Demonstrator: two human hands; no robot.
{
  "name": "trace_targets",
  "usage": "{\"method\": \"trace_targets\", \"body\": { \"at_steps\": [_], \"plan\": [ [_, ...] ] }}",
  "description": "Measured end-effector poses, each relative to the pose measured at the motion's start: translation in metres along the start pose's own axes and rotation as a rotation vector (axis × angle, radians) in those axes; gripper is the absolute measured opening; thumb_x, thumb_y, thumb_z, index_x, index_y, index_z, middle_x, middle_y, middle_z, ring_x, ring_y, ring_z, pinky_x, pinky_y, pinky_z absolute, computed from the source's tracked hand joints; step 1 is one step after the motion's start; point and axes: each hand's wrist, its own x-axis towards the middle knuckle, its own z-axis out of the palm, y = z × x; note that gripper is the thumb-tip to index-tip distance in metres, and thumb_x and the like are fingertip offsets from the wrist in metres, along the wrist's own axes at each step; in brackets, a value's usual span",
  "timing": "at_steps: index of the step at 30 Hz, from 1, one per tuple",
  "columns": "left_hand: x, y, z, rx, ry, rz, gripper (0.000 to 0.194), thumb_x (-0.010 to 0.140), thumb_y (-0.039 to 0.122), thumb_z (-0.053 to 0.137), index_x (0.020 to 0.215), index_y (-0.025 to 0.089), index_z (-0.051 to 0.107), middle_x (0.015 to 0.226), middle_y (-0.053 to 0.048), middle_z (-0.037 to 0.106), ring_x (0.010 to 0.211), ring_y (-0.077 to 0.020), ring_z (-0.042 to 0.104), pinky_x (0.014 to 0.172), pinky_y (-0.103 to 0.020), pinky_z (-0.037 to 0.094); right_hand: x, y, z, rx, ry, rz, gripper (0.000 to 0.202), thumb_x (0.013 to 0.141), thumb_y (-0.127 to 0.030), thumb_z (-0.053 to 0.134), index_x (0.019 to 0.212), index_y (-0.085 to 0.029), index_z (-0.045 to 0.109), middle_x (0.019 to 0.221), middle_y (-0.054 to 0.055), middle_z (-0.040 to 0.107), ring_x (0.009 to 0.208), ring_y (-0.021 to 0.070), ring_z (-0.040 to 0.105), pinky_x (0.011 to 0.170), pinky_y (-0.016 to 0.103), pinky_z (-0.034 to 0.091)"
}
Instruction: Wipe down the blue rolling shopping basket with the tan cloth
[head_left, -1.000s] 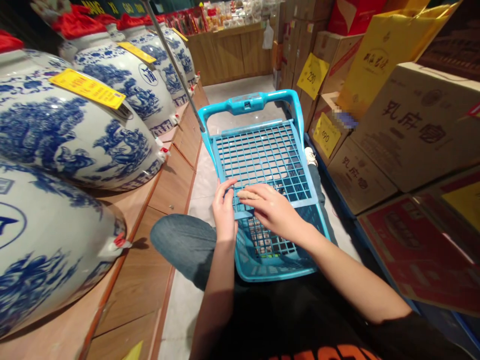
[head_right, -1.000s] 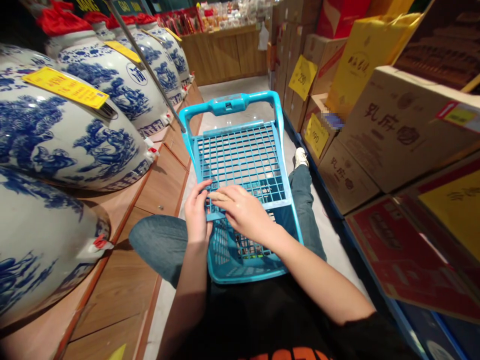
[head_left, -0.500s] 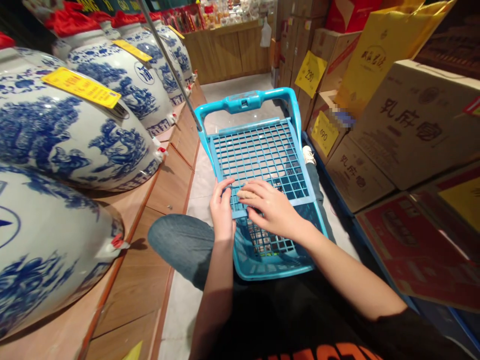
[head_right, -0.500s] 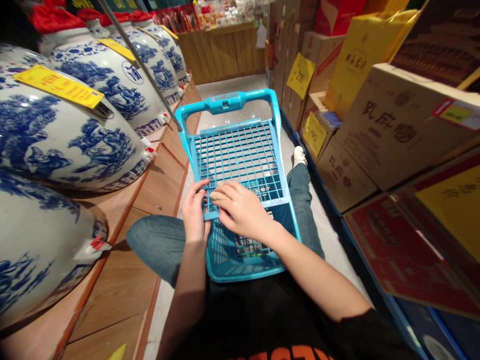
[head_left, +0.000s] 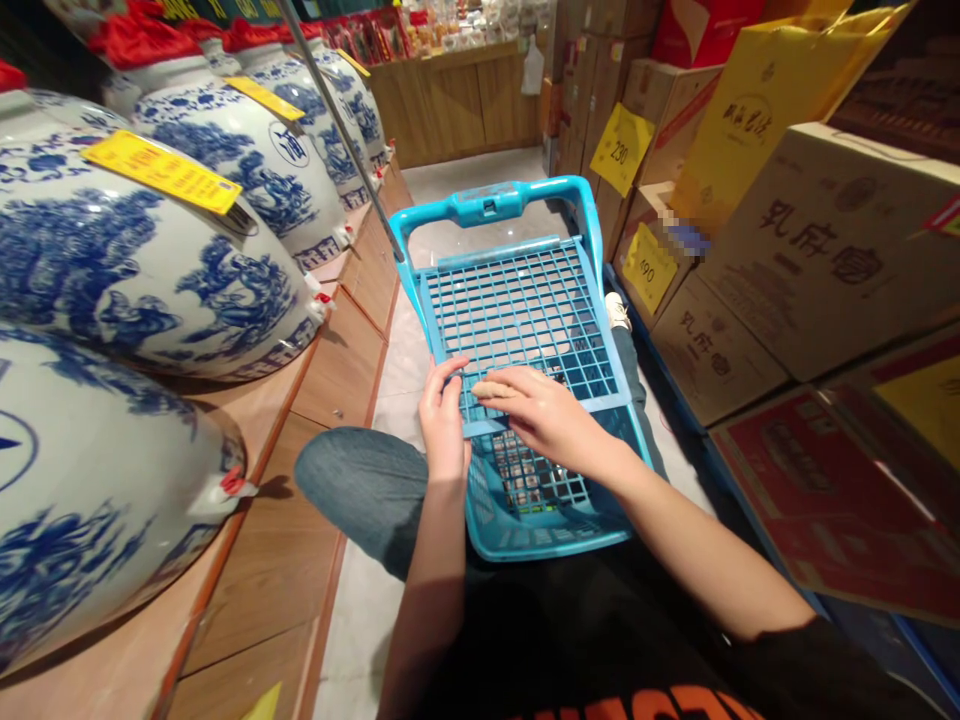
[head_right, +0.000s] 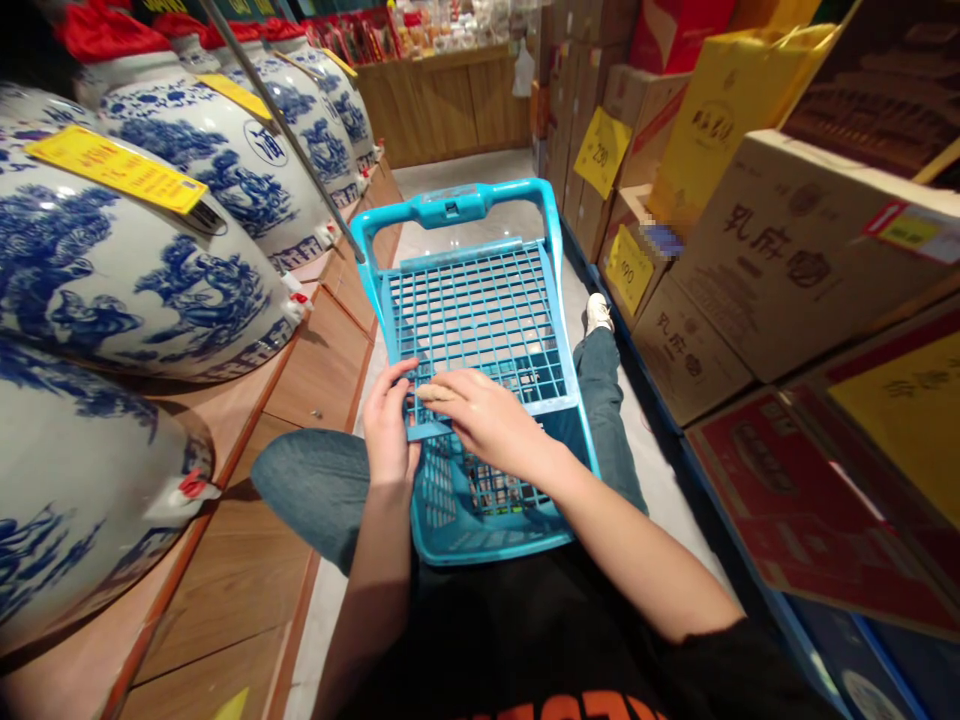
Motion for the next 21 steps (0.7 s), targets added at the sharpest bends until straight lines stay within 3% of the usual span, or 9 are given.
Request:
{"method": "trace_targets", "body": {
  "at_steps": [2, 8, 15, 21],
  "plan": [
    [-0.001, 0.000, 0.000, -0.005, -0.001, 0.000, 0.021, 0.093, 0.028, 0.058, 0.103, 0.021, 0.076, 0.116, -0.005, 0.075, 0.120, -0.0235, 0.066, 0.110, -0.037, 0.050, 0.000, 0.000, -0.002, -0.006, -0.010, 0.001, 0.053, 0.087, 0.004, 0.049, 0.128, -0.021, 0.070, 0.134, 0.011, 0.068, 0.125, 0.0245, 0.061, 0.104, 0.046, 0.056],
    [-0.001, -0.002, 0.003, 0.013, 0.008, -0.004, 0.021, 0.094, 0.028, 0.058, 0.102, 0.022, 0.076, 0.115, -0.004, 0.075, 0.119, -0.0232, 0.066, 0.110, -0.037, 0.051, -0.004, 0.022, -0.016, -0.209, 0.145, 0.269, 0.051, 0.087, 0.005, 0.045, 0.122, -0.018, 0.074, 0.128, 0.016, 0.069, 0.120, 0.0311, 0.062, 0.105, 0.055, 0.052],
    [-0.001, 0.003, 0.000, 0.013, 0.005, -0.006, 0.021, 0.093, 0.030, 0.060, 0.103, 0.021, 0.077, 0.115, -0.005, 0.075, 0.117, -0.0232, 0.066, 0.110, -0.036, 0.050, 0.001, -0.002, -0.009, 0.033, -0.052, -0.010, 0.049, 0.086, 0.005, 0.051, 0.121, -0.019, 0.073, 0.128, 0.012, 0.070, 0.118, 0.0247, 0.064, 0.099, 0.044, 0.057],
    [-0.001, 0.002, 0.001, 0.013, 0.014, -0.018, 0.022, 0.092, 0.028, 0.058, 0.101, 0.020, 0.077, 0.115, -0.005, 0.075, 0.117, -0.0226, 0.066, 0.108, -0.036, 0.051, -0.002, 0.013, -0.017, -0.089, 0.065, 0.184, 0.050, 0.086, 0.007, 0.047, 0.120, -0.019, 0.073, 0.130, 0.011, 0.070, 0.122, 0.0271, 0.063, 0.105, 0.049, 0.053]
  ]
}}
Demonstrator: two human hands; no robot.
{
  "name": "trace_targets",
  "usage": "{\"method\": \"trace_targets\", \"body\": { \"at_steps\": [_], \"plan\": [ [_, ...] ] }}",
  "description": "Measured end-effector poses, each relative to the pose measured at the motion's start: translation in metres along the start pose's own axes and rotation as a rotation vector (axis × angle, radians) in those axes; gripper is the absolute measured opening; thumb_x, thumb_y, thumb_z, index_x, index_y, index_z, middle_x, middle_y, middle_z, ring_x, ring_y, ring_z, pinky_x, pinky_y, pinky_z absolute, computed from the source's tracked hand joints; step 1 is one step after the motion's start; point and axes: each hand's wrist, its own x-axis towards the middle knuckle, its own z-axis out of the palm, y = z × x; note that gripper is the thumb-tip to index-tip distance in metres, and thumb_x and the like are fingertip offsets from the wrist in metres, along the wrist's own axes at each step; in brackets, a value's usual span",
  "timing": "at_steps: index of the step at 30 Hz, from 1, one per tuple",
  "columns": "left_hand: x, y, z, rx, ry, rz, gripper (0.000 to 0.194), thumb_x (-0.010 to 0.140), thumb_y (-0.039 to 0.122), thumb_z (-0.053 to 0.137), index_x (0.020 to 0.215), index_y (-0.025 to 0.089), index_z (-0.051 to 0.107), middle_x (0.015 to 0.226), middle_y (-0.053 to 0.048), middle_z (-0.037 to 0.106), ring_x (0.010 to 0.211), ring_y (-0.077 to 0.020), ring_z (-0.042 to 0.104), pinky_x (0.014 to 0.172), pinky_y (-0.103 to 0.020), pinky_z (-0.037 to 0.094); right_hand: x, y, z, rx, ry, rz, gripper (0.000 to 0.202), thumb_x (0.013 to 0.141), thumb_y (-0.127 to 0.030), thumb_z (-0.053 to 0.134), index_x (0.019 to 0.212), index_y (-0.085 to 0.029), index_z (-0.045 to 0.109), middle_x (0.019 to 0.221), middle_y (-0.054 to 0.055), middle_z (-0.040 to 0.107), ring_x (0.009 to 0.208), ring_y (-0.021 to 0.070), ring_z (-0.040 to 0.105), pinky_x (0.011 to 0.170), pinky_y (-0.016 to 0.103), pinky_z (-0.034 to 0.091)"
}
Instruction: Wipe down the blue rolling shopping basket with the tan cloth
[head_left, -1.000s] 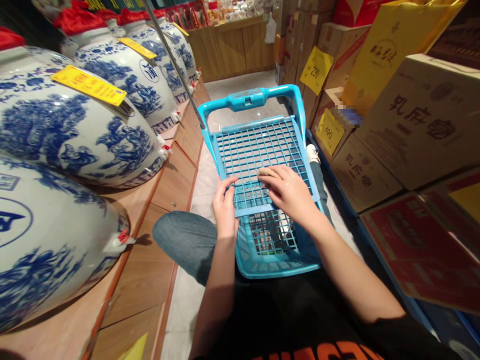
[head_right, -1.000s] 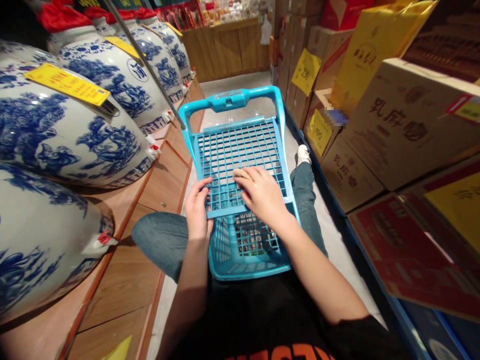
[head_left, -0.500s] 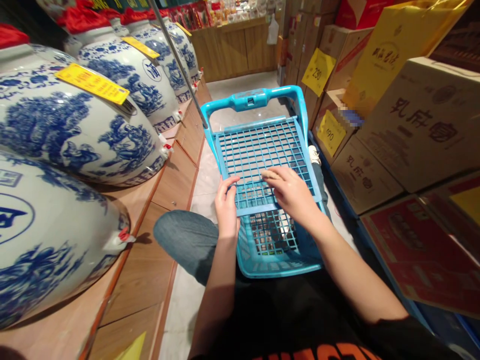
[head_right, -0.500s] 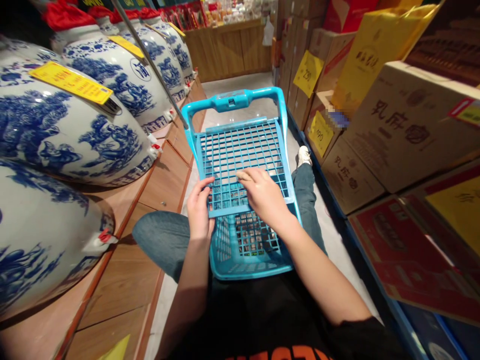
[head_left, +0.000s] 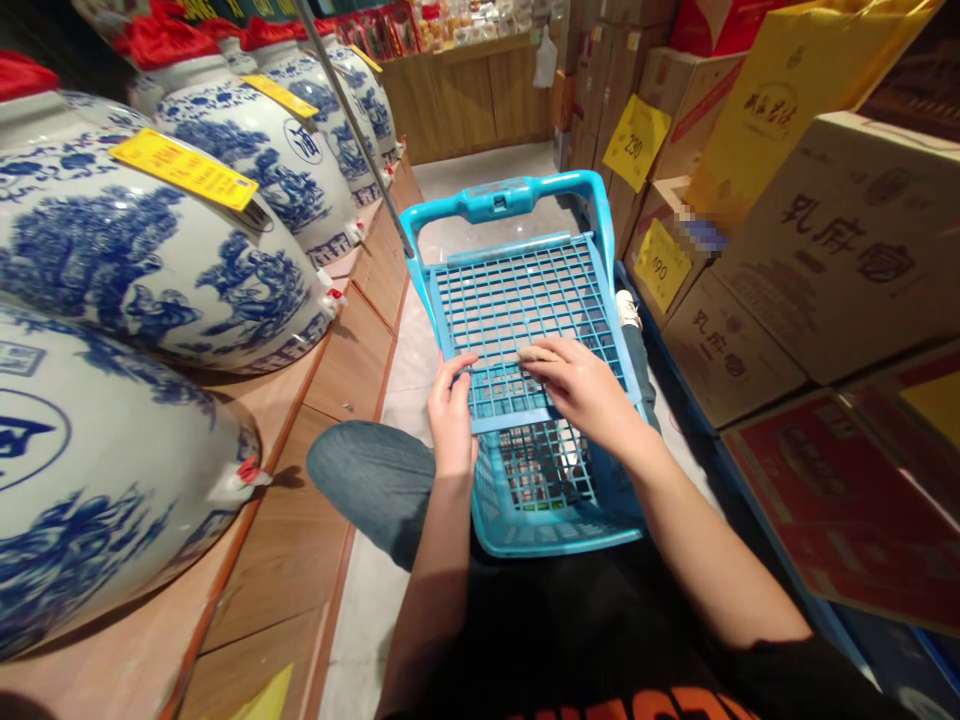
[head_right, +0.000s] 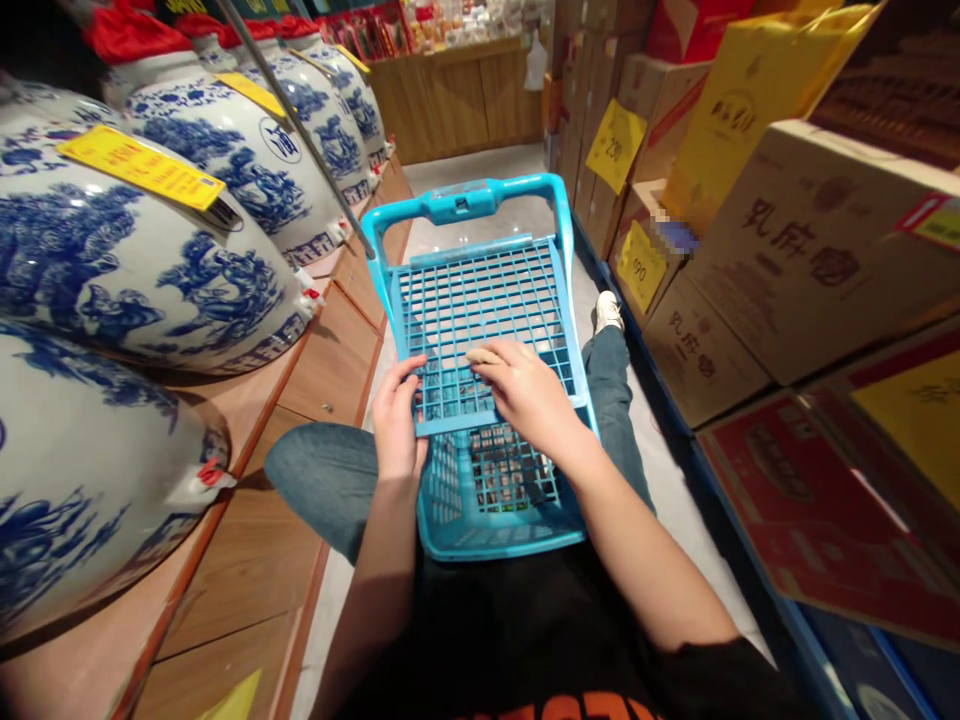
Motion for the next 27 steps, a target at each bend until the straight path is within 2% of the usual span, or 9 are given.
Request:
{"method": "trace_targets", "body": {
  "at_steps": [3, 8, 10, 14, 16, 19, 22, 24, 27],
  "plan": [
    [0.001, 0.000, 0.000, -0.009, 0.008, -0.007, 0.021, 0.091, 0.028, 0.059, 0.101, 0.020, 0.077, 0.113, -0.005, 0.075, 0.115, -0.0227, 0.067, 0.107, -0.037, 0.052, 0.000, -0.007, 0.000, -0.020, -0.037, -0.024, 0.050, 0.085, 0.007, 0.047, 0.120, -0.018, 0.073, 0.131, 0.012, 0.068, 0.122, 0.0270, 0.061, 0.105, 0.048, 0.053],
    [0.000, 0.001, -0.001, 0.003, 0.001, -0.007, 0.022, 0.090, 0.030, 0.060, 0.101, 0.020, 0.077, 0.113, -0.005, 0.075, 0.117, -0.0240, 0.066, 0.108, -0.038, 0.052, 0.003, -0.009, -0.013, -0.010, -0.241, -0.133, 0.057, 0.083, 0.009, 0.046, 0.127, -0.018, 0.070, 0.130, 0.009, 0.067, 0.124, 0.0252, 0.057, 0.104, 0.044, 0.055],
    [0.000, 0.000, -0.001, 0.005, 0.000, -0.005, 0.023, 0.091, 0.029, 0.058, 0.101, 0.020, 0.076, 0.113, -0.005, 0.075, 0.119, -0.0241, 0.065, 0.108, -0.038, 0.052, 0.003, 0.006, -0.023, -0.032, -0.232, -0.095, 0.056, 0.081, 0.009, 0.047, 0.123, -0.018, 0.072, 0.130, 0.010, 0.067, 0.123, 0.0256, 0.059, 0.103, 0.045, 0.054],
    [0.000, -0.001, 0.000, 0.008, -0.002, -0.011, 0.022, 0.091, 0.029, 0.059, 0.100, 0.020, 0.076, 0.111, -0.005, 0.075, 0.118, -0.0236, 0.066, 0.108, -0.038, 0.052, -0.006, 0.032, -0.033, -0.146, -0.088, 0.019, 0.050, 0.083, 0.007, 0.046, 0.115, -0.017, 0.074, 0.131, 0.013, 0.067, 0.120, 0.0288, 0.060, 0.102, 0.051, 0.054],
    [0.001, -0.002, -0.001, 0.011, -0.001, -0.008, 0.022, 0.091, 0.030, 0.059, 0.101, 0.020, 0.076, 0.113, -0.005, 0.075, 0.119, -0.0239, 0.066, 0.109, -0.039, 0.052, -0.011, 0.029, -0.030, -0.150, -0.050, 0.010, 0.051, 0.083, 0.007, 0.044, 0.118, -0.015, 0.072, 0.133, 0.015, 0.066, 0.122, 0.0295, 0.060, 0.103, 0.052, 0.054],
    [0.000, -0.004, -0.003, 0.020, -0.009, -0.001, 0.023, 0.092, 0.031, 0.059, 0.103, 0.020, 0.076, 0.117, -0.006, 0.075, 0.121, -0.0242, 0.066, 0.113, -0.039, 0.049, -0.017, 0.010, -0.021, -0.095, -0.099, -0.083, 0.050, 0.083, 0.005, 0.049, 0.126, -0.013, 0.068, 0.136, 0.015, 0.065, 0.128, 0.0290, 0.057, 0.109, 0.050, 0.052],
    [0.000, -0.007, -0.007, 0.027, -0.016, 0.002, 0.024, 0.093, 0.032, 0.058, 0.105, 0.020, 0.076, 0.120, -0.007, 0.075, 0.124, -0.0248, 0.065, 0.117, -0.041, 0.046, -0.020, -0.004, -0.012, -0.105, -0.163, -0.128, 0.045, 0.089, -0.016, 0.066, 0.133, -0.012, 0.063, 0.138, 0.016, 0.064, 0.134, 0.0324, 0.052, 0.113, 0.052, 0.050],
    [0.001, -0.011, -0.009, 0.023, -0.021, 0.000, 0.025, 0.093, 0.033, 0.059, 0.106, 0.020, 0.076, 0.122, -0.008, 0.074, 0.126, -0.0255, 0.065, 0.118, -0.042, 0.045, -0.022, -0.005, -0.008, -0.179, -0.184, -0.141, 0.067, 0.081, -0.030, 0.080, 0.141, -0.009, 0.058, 0.146, 0.020, 0.058, 0.140, 0.0382, 0.048, 0.114, 0.057, 0.048],
    [0.006, -0.019, -0.012, 0.019, -0.032, -0.008, 0.027, 0.093, 0.037, 0.059, 0.106, 0.020, 0.076, 0.123, -0.009, 0.074, 0.128, -0.0272, 0.064, 0.119, -0.046, 0.044, -0.022, 0.003, -0.003, -0.308, -0.169, -0.163, 0.076, 0.074, -0.015, 0.079, 0.146, -0.008, 0.053, 0.149, 0.021, 0.056, 0.140, 0.0402, 0.048, 0.111, 0.056, 0.051]
  ]
}}
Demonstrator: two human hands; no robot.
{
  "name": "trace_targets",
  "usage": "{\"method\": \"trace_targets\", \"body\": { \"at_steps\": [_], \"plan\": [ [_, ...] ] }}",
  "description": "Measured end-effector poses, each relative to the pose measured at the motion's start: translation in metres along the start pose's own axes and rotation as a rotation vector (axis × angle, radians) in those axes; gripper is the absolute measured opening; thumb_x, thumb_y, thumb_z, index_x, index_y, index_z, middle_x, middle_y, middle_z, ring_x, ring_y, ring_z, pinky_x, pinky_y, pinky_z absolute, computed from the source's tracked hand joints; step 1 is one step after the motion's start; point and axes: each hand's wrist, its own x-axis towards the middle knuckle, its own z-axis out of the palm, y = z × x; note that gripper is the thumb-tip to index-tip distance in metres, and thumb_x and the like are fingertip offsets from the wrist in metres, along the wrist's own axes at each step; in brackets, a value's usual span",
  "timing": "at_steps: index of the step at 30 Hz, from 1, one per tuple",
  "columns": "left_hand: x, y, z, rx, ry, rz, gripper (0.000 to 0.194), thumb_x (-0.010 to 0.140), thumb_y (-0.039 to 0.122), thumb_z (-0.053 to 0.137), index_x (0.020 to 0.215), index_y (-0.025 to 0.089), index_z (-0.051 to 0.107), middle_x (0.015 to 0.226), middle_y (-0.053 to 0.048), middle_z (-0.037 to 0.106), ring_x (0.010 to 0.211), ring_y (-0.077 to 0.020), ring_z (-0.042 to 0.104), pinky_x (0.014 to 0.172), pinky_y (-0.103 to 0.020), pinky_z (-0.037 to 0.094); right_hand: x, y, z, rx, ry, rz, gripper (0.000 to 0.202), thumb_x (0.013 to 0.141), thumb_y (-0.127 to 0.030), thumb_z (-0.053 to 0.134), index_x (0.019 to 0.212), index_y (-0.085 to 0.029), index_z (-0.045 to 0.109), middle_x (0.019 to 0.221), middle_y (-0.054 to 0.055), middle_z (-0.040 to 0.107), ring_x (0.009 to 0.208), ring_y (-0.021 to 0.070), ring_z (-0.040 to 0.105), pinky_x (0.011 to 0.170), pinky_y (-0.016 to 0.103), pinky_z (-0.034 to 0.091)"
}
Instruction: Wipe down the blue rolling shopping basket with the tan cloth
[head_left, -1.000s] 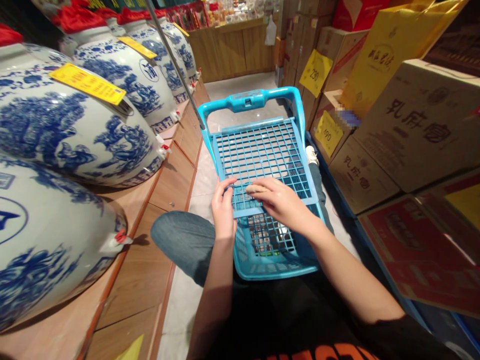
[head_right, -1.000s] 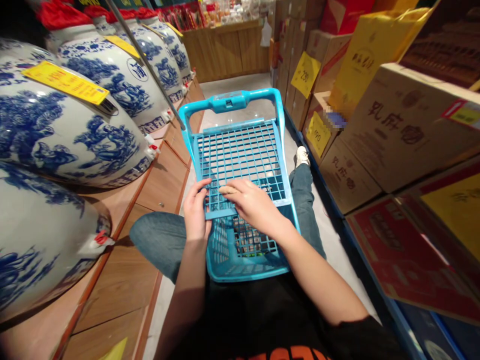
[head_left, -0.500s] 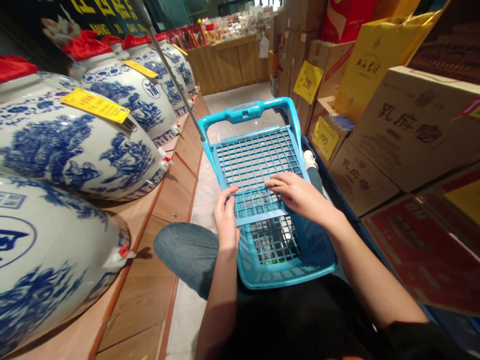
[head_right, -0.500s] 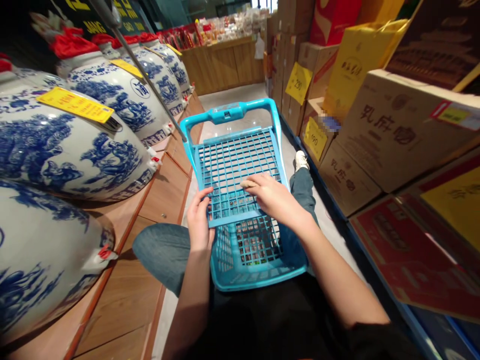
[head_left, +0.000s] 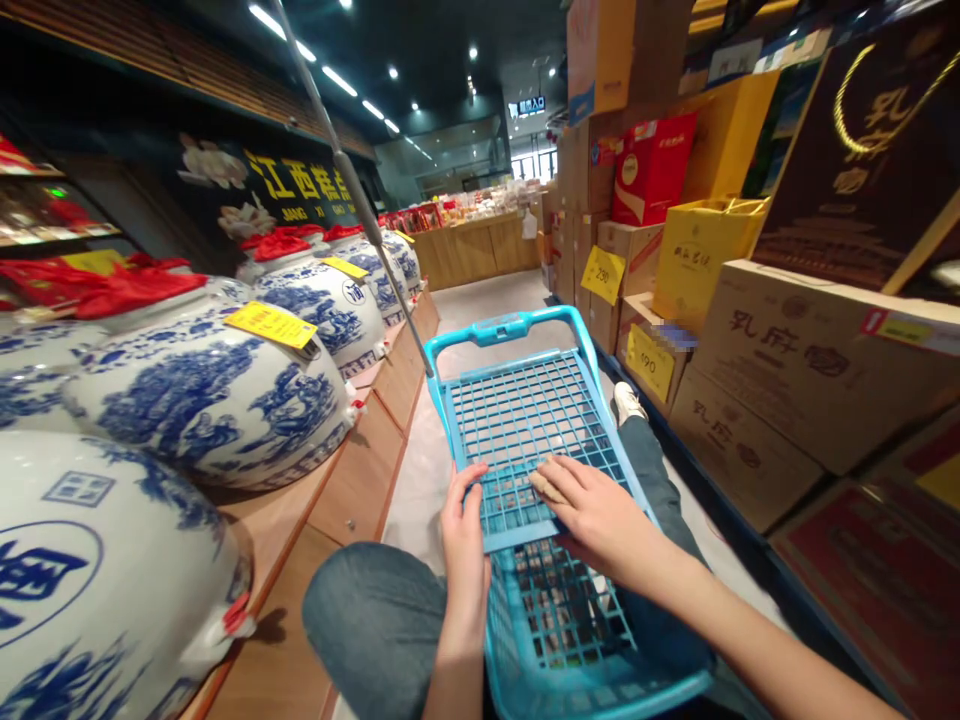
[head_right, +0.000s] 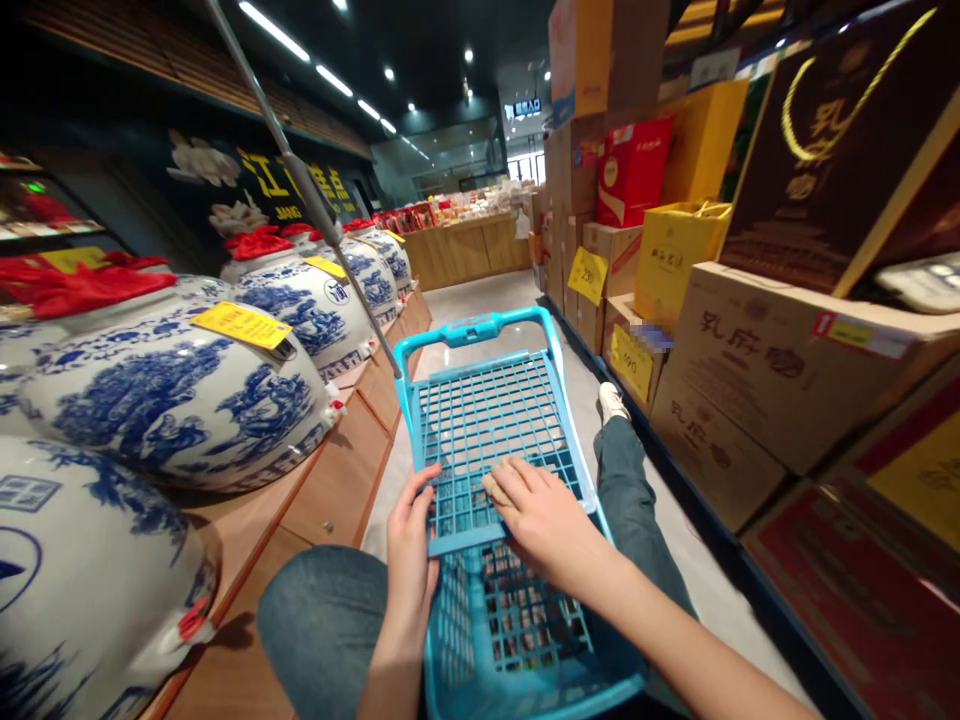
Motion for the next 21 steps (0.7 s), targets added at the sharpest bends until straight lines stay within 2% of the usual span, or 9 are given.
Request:
{"method": "trace_targets", "body": {
  "at_steps": [2, 4, 7, 10, 12, 13, 15, 18, 21],
  "plan": [
    [0.004, -0.004, -0.003, 0.046, -0.008, 0.028, 0.029, 0.093, 0.039, 0.058, 0.104, 0.021, 0.077, 0.124, -0.009, 0.074, 0.133, -0.0286, 0.061, 0.122, -0.049, 0.041, 0.000, 0.005, 0.003, -0.022, 0.013, -0.015, 0.074, 0.072, -0.006, 0.072, 0.144, -0.009, 0.055, 0.146, 0.019, 0.059, 0.136, 0.0371, 0.052, 0.109, 0.052, 0.053],
    [0.008, -0.003, -0.008, 0.159, -0.028, 0.103, 0.031, 0.095, 0.040, 0.054, 0.103, 0.021, 0.077, 0.126, -0.010, 0.074, 0.139, -0.0307, 0.057, 0.124, -0.054, 0.038, 0.001, 0.008, 0.003, -0.002, 0.021, -0.024, 0.072, 0.070, -0.005, 0.070, 0.141, -0.011, 0.058, 0.144, 0.017, 0.060, 0.132, 0.0347, 0.054, 0.108, 0.050, 0.054],
    [0.008, 0.010, -0.014, 0.411, -0.131, 0.271, 0.035, 0.099, 0.041, 0.050, 0.111, 0.022, 0.076, 0.136, -0.011, 0.070, 0.149, -0.0341, 0.046, 0.123, -0.062, 0.036, 0.004, 0.009, 0.000, 0.034, 0.027, -0.010, 0.067, 0.070, -0.006, 0.071, 0.136, -0.014, 0.061, 0.143, 0.016, 0.060, 0.131, 0.0335, 0.053, 0.107, 0.049, 0.054],
    [0.002, 0.034, -0.015, 0.731, -0.424, 0.456, 0.036, 0.100, 0.040, 0.055, 0.130, 0.027, 0.069, 0.147, -0.008, 0.063, 0.152, -0.0349, 0.041, 0.124, -0.071, 0.030, 0.007, 0.008, -0.004, 0.064, 0.031, 0.013, 0.065, 0.071, -0.005, 0.071, 0.134, -0.015, 0.062, 0.141, 0.014, 0.061, 0.130, 0.0324, 0.053, 0.106, 0.049, 0.054],
    [-0.002, 0.050, -0.010, 0.935, -0.628, 0.525, 0.048, 0.094, 0.041, 0.068, 0.140, 0.027, 0.063, 0.154, -0.009, 0.057, 0.151, -0.0365, 0.044, 0.123, -0.073, 0.030, 0.010, 0.007, -0.006, 0.080, 0.038, 0.019, 0.064, 0.073, -0.005, 0.071, 0.135, -0.016, 0.061, 0.139, 0.014, 0.062, 0.128, 0.0312, 0.054, 0.105, 0.048, 0.054],
    [-0.003, 0.057, -0.007, 1.019, -0.691, 0.536, 0.057, 0.090, 0.040, 0.074, 0.144, 0.025, 0.060, 0.157, -0.011, 0.054, 0.150, -0.0373, 0.045, 0.123, -0.072, 0.031, 0.011, 0.006, -0.008, 0.085, 0.040, 0.019, 0.062, 0.074, -0.005, 0.071, 0.134, -0.016, 0.061, 0.138, 0.014, 0.063, 0.127, 0.0307, 0.055, 0.104, 0.048, 0.055],
    [-0.003, 0.066, 0.001, 1.152, -0.733, 0.525, 0.068, 0.086, 0.034, 0.079, 0.148, 0.021, 0.055, 0.160, -0.015, 0.049, 0.151, -0.0381, 0.044, 0.123, -0.070, 0.034, 0.013, 0.004, -0.011, 0.082, 0.038, 0.016, 0.060, 0.075, -0.005, 0.070, 0.133, -0.016, 0.062, 0.136, 0.014, 0.064, 0.122, 0.0303, 0.057, 0.100, 0.047, 0.057],
    [0.000, 0.073, 0.011, 1.273, -0.754, 0.499, 0.075, 0.082, 0.020, 0.077, 0.153, 0.016, 0.051, 0.164, -0.017, 0.043, 0.153, -0.0396, 0.040, 0.124, -0.069, 0.034, 0.015, 0.000, -0.016, 0.067, 0.017, 0.008, 0.061, 0.075, -0.003, 0.069, 0.134, -0.015, 0.063, 0.137, 0.015, 0.064, 0.119, 0.0310, 0.059, 0.095, 0.048, 0.059],
    [0.002, 0.077, 0.015, 1.311, -0.793, 0.493, 0.078, 0.079, 0.013, 0.075, 0.153, 0.015, 0.051, 0.164, -0.019, 0.042, 0.153, -0.0402, 0.039, 0.125, -0.065, 0.035, 0.013, 0.003, -0.023, 0.097, 0.014, -0.025, 0.060, 0.076, -0.003, 0.071, 0.135, -0.014, 0.063, 0.138, 0.015, 0.064, 0.122, 0.0313, 0.059, 0.099, 0.048, 0.058]
  ]
}}
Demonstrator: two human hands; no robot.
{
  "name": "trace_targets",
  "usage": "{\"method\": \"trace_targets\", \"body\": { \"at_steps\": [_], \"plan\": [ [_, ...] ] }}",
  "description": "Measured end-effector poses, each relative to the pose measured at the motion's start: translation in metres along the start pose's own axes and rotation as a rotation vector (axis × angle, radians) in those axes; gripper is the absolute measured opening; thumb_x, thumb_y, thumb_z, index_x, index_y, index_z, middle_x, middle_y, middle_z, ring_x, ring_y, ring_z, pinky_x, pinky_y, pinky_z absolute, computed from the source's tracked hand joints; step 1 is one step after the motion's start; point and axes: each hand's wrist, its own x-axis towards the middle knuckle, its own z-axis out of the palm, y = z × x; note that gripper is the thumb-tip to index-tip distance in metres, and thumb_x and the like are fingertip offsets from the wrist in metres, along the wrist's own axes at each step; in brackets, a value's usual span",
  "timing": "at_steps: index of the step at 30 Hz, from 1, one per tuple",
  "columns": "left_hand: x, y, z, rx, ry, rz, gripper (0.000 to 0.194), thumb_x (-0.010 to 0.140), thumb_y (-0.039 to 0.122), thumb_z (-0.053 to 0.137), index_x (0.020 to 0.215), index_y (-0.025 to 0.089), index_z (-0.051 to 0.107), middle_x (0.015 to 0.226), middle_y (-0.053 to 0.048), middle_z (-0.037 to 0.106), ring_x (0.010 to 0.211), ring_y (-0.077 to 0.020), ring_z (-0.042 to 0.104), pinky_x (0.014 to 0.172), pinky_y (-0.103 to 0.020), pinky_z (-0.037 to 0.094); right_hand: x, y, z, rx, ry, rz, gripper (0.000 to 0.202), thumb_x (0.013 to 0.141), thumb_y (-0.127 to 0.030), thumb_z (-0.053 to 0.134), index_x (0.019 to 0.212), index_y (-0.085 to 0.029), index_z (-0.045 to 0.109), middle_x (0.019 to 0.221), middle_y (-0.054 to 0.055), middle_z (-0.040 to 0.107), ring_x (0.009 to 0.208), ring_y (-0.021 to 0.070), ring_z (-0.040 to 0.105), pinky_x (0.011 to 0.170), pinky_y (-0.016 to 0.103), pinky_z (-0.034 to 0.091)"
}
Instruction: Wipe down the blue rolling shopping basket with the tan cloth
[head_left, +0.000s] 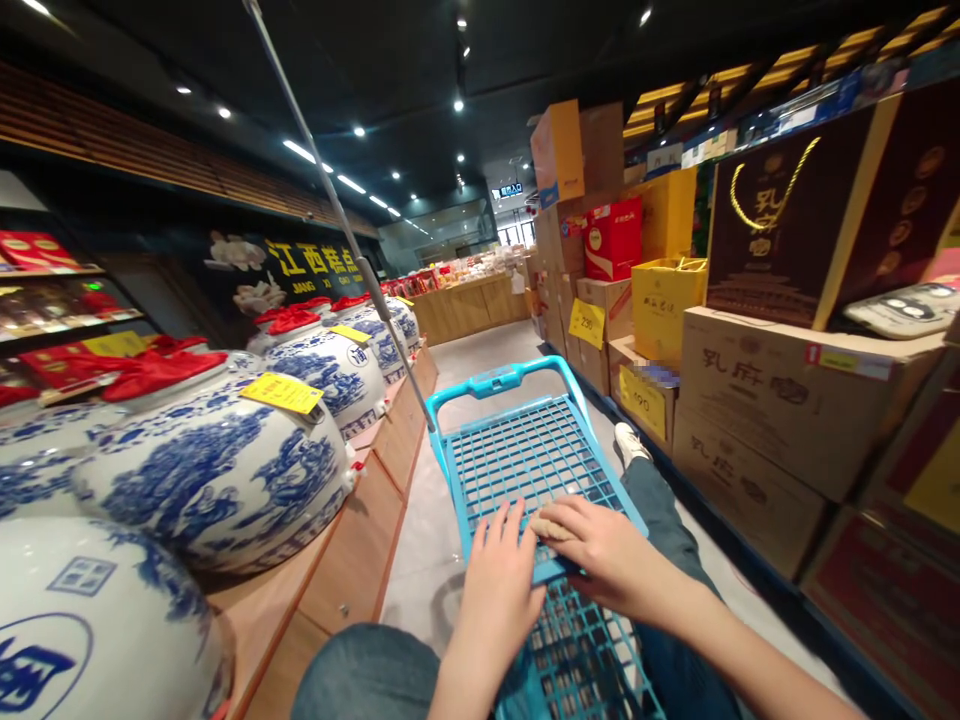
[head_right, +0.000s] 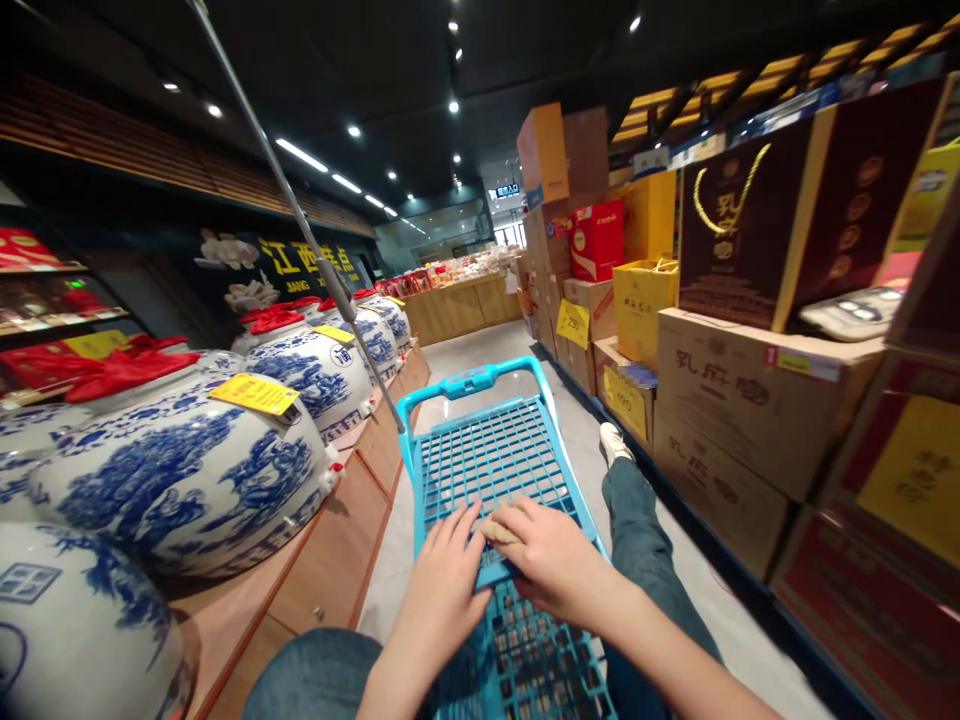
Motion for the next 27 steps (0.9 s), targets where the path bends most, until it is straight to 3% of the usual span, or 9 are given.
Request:
{"method": "trace_targets", "body": {
  "at_steps": [3, 5, 7, 9, 12, 15, 18, 24, 27],
  "plan": [
    [-0.002, 0.000, -0.003, -0.013, -0.009, 0.007, 0.074, 0.082, 0.016, 0.076, 0.153, 0.017, 0.052, 0.161, -0.018, 0.046, 0.151, -0.0395, 0.042, 0.125, -0.062, 0.037, -0.006, 0.007, -0.010, 0.079, 0.007, -0.008, 0.045, 0.084, -0.015, 0.076, 0.127, -0.018, 0.067, 0.139, 0.013, 0.064, 0.127, 0.0297, 0.058, 0.105, 0.048, 0.055],
    [-0.003, -0.001, -0.004, -0.035, -0.001, 0.003, 0.073, 0.084, 0.024, 0.081, 0.151, 0.019, 0.054, 0.160, -0.018, 0.049, 0.150, -0.0398, 0.044, 0.124, -0.062, 0.038, -0.010, 0.011, -0.015, 0.116, 0.018, 0.061, 0.029, 0.090, -0.022, 0.074, 0.119, -0.019, 0.070, 0.136, 0.012, 0.065, 0.126, 0.0290, 0.059, 0.106, 0.047, 0.055],
    [-0.003, -0.001, -0.003, -0.051, 0.012, -0.008, 0.075, 0.082, 0.033, 0.086, 0.149, 0.019, 0.056, 0.158, -0.018, 0.051, 0.149, -0.0404, 0.045, 0.123, -0.062, 0.039, -0.015, 0.011, -0.014, 0.102, 0.055, 0.160, 0.024, 0.093, -0.016, 0.065, 0.116, -0.018, 0.071, 0.135, 0.013, 0.065, 0.124, 0.0291, 0.061, 0.104, 0.047, 0.057],
    [-0.002, -0.002, -0.002, -0.059, 0.026, -0.018, 0.079, 0.077, 0.039, 0.091, 0.147, 0.020, 0.058, 0.155, -0.017, 0.054, 0.147, -0.0406, 0.047, 0.123, -0.061, 0.040, -0.018, 0.007, -0.008, 0.071, 0.091, 0.207, 0.038, 0.088, -0.003, 0.055, 0.120, -0.017, 0.070, 0.136, 0.015, 0.064, 0.123, 0.0292, 0.061, 0.102, 0.047, 0.058],
    [-0.002, -0.004, 0.004, -0.079, 0.051, -0.030, 0.080, 0.073, 0.045, 0.093, 0.143, 0.023, 0.062, 0.150, -0.015, 0.058, 0.142, -0.0392, 0.051, 0.120, -0.060, 0.043, -0.022, 0.003, 0.004, 0.095, 0.077, 0.149, 0.053, 0.079, 0.006, 0.051, 0.122, -0.019, 0.070, 0.134, 0.011, 0.066, 0.121, 0.0269, 0.061, 0.100, 0.044, 0.058],
    [-0.003, -0.006, 0.009, -0.094, 0.066, -0.041, 0.078, 0.072, 0.047, 0.094, 0.140, 0.024, 0.063, 0.148, -0.014, 0.058, 0.138, -0.0381, 0.053, 0.118, -0.059, 0.044, -0.026, 0.012, 0.008, 0.124, 0.081, 0.119, 0.049, 0.079, 0.006, 0.051, 0.113, -0.021, 0.072, 0.129, 0.009, 0.069, 0.117, 0.0249, 0.063, 0.098, 0.041, 0.059],
    [-0.002, -0.007, 0.009, -0.106, 0.064, -0.047, 0.077, 0.072, 0.045, 0.094, 0.139, 0.024, 0.064, 0.147, -0.014, 0.058, 0.137, -0.0378, 0.052, 0.118, -0.058, 0.043, -0.028, 0.021, 0.005, 0.070, 0.153, 0.180, 0.046, 0.081, 0.008, 0.047, 0.109, -0.019, 0.072, 0.128, 0.011, 0.069, 0.117, 0.0263, 0.062, 0.098, 0.043, 0.058],
    [-0.001, -0.007, 0.003, -0.150, 0.037, -0.041, 0.072, 0.074, 0.042, 0.091, 0.138, 0.023, 0.064, 0.143, -0.015, 0.057, 0.136, -0.0374, 0.052, 0.116, -0.055, 0.044, -0.029, 0.006, 0.013, 0.141, 0.116, 0.084, 0.046, 0.084, 0.003, 0.052, 0.116, -0.024, 0.072, 0.122, 0.008, 0.070, 0.110, 0.0229, 0.064, 0.093, 0.037, 0.059],
    [-0.001, -0.008, 0.007, -0.140, 0.035, -0.031, 0.075, 0.073, 0.043, 0.092, 0.139, 0.024, 0.063, 0.145, -0.015, 0.056, 0.136, -0.0384, 0.051, 0.116, -0.056, 0.043, -0.031, 0.010, 0.014, 0.134, 0.141, 0.082, 0.046, 0.085, 0.002, 0.051, 0.116, -0.024, 0.072, 0.120, 0.009, 0.070, 0.109, 0.0228, 0.064, 0.092, 0.038, 0.059]
  ]
}}
